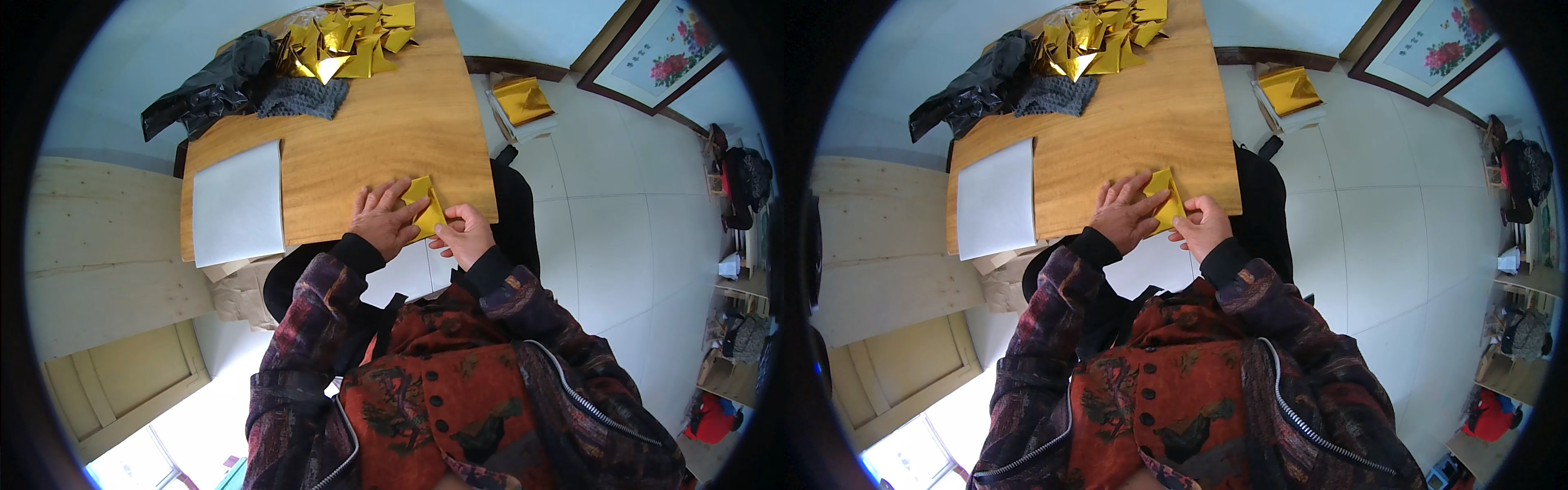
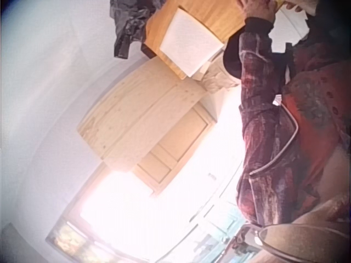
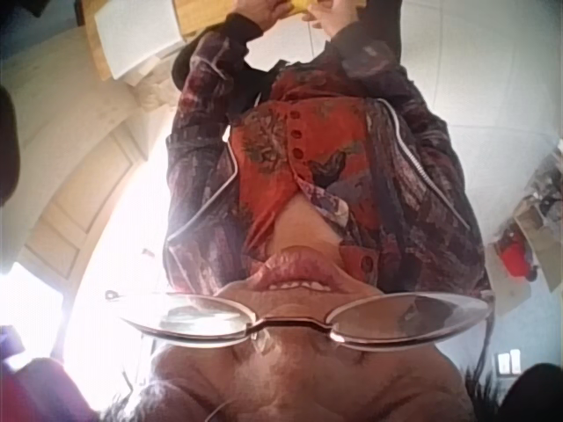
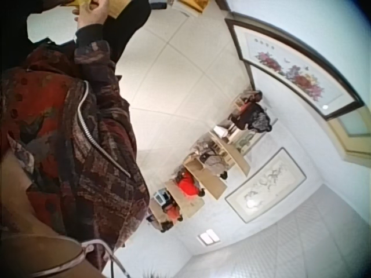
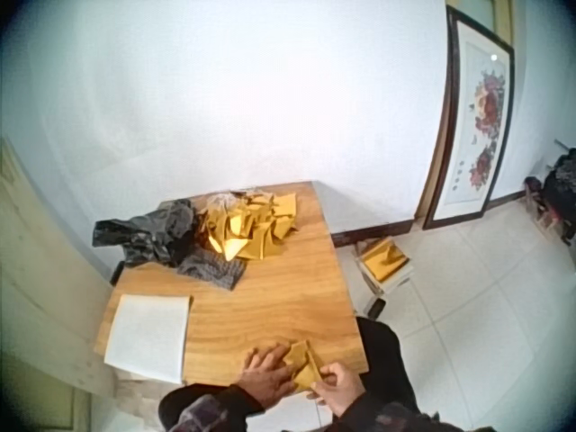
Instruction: The person folds a sheet of gold paper on a wooden table. They fold the paper in half, then fold the corners inward to form a triangular shape, and continue folding the sides to create a compact packet.
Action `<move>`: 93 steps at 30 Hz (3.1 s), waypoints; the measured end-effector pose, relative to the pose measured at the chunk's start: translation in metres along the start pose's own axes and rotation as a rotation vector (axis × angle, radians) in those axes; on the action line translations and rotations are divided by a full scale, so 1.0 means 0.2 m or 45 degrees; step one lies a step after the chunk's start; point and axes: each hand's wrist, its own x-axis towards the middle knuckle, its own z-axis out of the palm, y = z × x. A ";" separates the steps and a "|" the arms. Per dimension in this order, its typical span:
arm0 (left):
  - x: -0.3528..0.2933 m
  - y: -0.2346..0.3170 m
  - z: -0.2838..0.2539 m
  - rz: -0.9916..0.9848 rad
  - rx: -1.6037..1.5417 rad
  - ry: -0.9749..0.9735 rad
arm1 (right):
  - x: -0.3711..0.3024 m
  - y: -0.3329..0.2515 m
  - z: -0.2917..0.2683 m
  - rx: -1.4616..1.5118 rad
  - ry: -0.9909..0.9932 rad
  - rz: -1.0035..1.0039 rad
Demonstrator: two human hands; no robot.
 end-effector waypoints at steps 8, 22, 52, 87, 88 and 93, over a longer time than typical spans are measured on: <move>-0.01 0.03 0.02 -0.037 0.016 0.045 | 0.02 -0.02 0.01 -0.113 0.009 -0.042; -0.19 -0.03 -0.02 -0.283 -2.064 0.462 | -0.10 -0.14 -0.12 -0.022 -0.492 -0.439; -0.30 0.23 -0.27 -0.210 -1.807 0.099 | -0.30 -0.25 -0.06 -0.435 -0.352 -0.851; -0.08 -0.04 -0.09 -0.149 -1.641 0.284 | 0.10 -0.06 -0.04 -0.131 -0.220 -0.601; 0.00 -0.09 -0.09 -0.220 -1.569 0.306 | 0.14 -0.06 -0.03 -0.233 -0.196 -0.700; 0.08 -0.08 -0.01 -0.194 -0.382 0.997 | 0.36 -0.08 0.01 -0.338 0.008 -0.620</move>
